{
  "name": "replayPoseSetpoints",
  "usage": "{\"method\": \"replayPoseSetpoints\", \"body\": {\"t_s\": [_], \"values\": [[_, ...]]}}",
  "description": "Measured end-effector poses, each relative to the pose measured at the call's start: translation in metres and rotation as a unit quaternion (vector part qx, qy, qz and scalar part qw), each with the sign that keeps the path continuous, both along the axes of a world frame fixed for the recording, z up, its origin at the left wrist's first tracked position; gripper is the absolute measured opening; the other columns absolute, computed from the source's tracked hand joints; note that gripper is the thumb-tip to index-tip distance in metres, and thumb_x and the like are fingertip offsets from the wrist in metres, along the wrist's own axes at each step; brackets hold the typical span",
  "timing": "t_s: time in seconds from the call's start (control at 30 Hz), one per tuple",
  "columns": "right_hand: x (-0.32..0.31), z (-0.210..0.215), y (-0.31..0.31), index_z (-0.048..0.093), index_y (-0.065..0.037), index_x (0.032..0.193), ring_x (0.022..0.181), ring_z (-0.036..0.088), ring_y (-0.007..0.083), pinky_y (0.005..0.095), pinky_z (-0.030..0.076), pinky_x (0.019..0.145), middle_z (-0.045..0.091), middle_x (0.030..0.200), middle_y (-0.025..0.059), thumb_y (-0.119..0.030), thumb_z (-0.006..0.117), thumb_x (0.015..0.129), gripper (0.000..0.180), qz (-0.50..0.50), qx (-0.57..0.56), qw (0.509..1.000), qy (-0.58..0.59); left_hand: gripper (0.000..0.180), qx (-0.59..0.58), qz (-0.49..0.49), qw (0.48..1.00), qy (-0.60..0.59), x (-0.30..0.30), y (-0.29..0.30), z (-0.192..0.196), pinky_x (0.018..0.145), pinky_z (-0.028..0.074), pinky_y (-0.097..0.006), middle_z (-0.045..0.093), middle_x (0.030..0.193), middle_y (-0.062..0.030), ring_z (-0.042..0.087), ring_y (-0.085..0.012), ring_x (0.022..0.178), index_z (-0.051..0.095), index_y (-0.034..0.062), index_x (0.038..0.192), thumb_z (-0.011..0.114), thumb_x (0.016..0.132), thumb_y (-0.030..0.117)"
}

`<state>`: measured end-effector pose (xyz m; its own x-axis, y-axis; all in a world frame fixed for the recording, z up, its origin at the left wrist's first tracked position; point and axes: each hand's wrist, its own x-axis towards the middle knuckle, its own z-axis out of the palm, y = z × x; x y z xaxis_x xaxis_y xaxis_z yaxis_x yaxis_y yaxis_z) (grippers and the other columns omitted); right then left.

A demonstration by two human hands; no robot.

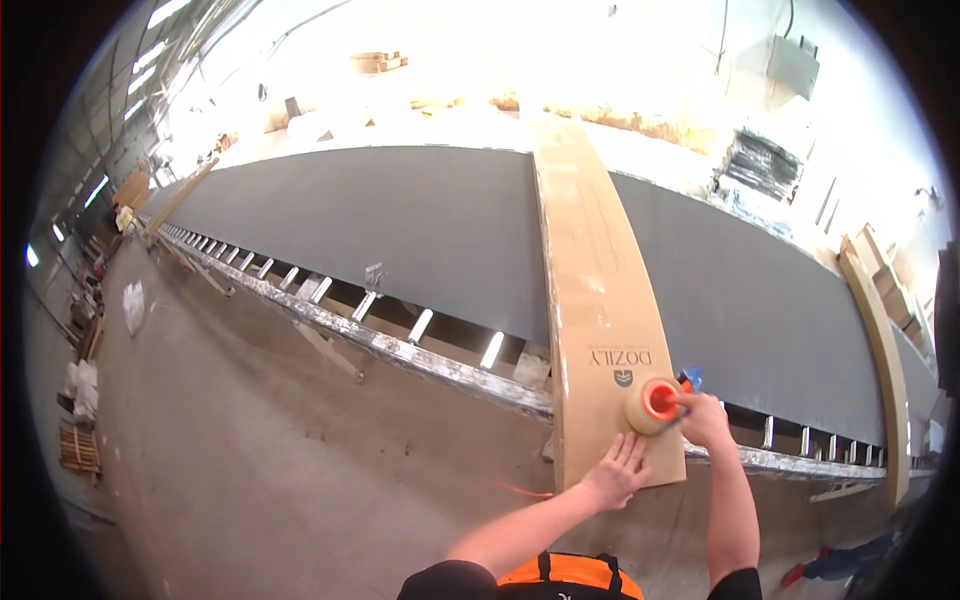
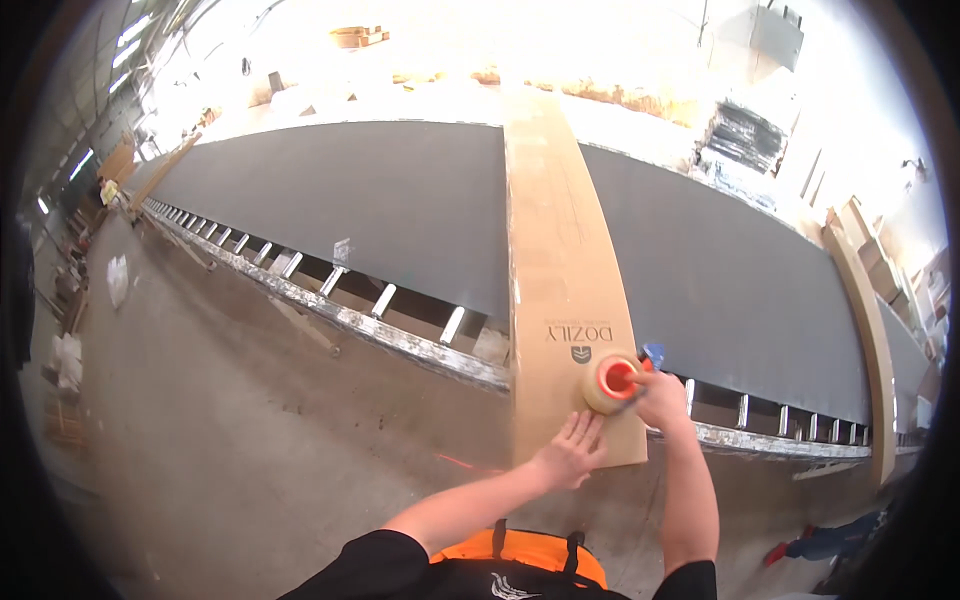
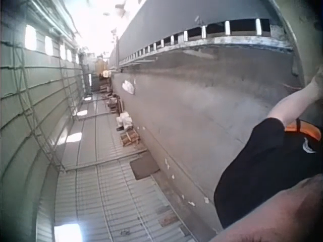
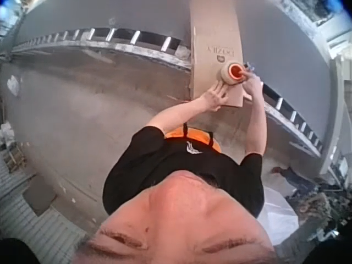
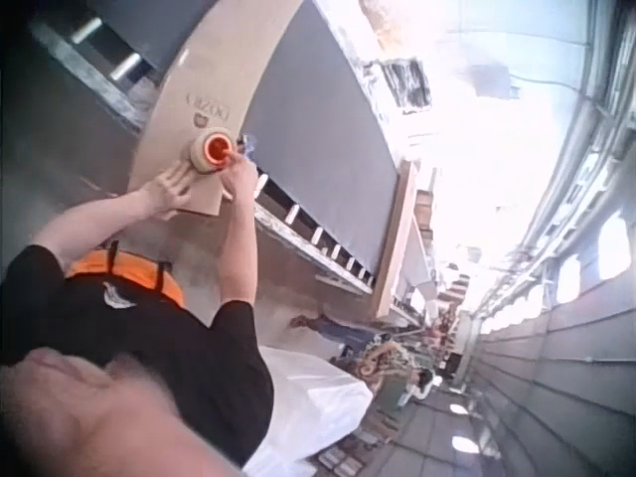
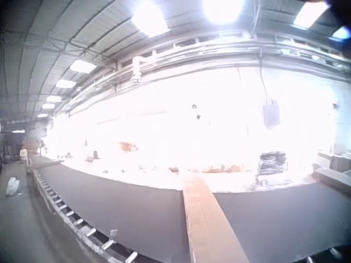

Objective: The person uses a tape dispenser to seal cardboard boxes containing furniture components on a conveyor belt. They apply tape along the seams, press it down by hand, and move the boxes along the line.

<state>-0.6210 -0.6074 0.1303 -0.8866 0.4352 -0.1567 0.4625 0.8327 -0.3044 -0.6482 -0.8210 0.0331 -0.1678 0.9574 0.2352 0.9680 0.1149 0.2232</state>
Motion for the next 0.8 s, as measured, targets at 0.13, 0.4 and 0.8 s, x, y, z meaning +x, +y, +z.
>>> {"method": "replayPoseSetpoints", "body": {"t_s": [0.13, 0.4, 0.8], "values": [[0.025, -0.030, -0.002, 0.058, -0.002, 0.132, 0.092, 0.068, 0.0199, 0.0303, 0.054, 0.079, 0.071, 0.110, 0.0156, -0.006, 0.065, 0.076, 0.057, -0.198, -0.304, 0.891, 0.272, 0.051, 0.023, 0.010, 1.000, 0.001, 0.000, -0.008, -0.004, 0.116, 0.027, -0.058, 0.037, 0.144, -0.0395, 0.036, -0.0541, 0.137, 0.051, -0.0013, 0.119, 0.067, 0.075, 0.021], [0.014, -0.081, 0.001, 0.065, 0.002, 0.111, 0.088, 0.067, 0.0231, 0.0361, 0.053, 0.083, 0.068, 0.098, 0.0101, 0.008, 0.058, 0.064, 0.047, -0.323, -0.460, 0.790, 0.246, 0.065, -0.002, -0.009, 1.000, -0.015, -0.001, -0.018, -0.001, 0.116, 0.027, -0.059, 0.040, 0.144, -0.0378, 0.037, -0.0529, 0.136, 0.051, -0.0007, 0.123, 0.077, 0.072, 0.031], [0.094, 0.060, -0.061, 0.053, -0.011, 0.142, 0.105, 0.061, 0.0216, 0.0341, 0.048, 0.095, 0.061, 0.114, 0.0102, -0.008, 0.069, 0.066, 0.077, -0.251, -0.298, 0.891, 0.231, 0.074, -0.019, 0.010, 1.000, 0.003, -0.029, -0.019, 0.003, 0.115, 0.027, -0.058, 0.042, 0.145, -0.0287, 0.037, -0.0464, 0.137, 0.053, 0.0042, 0.128, 0.081, 0.068, 0.038]]}}
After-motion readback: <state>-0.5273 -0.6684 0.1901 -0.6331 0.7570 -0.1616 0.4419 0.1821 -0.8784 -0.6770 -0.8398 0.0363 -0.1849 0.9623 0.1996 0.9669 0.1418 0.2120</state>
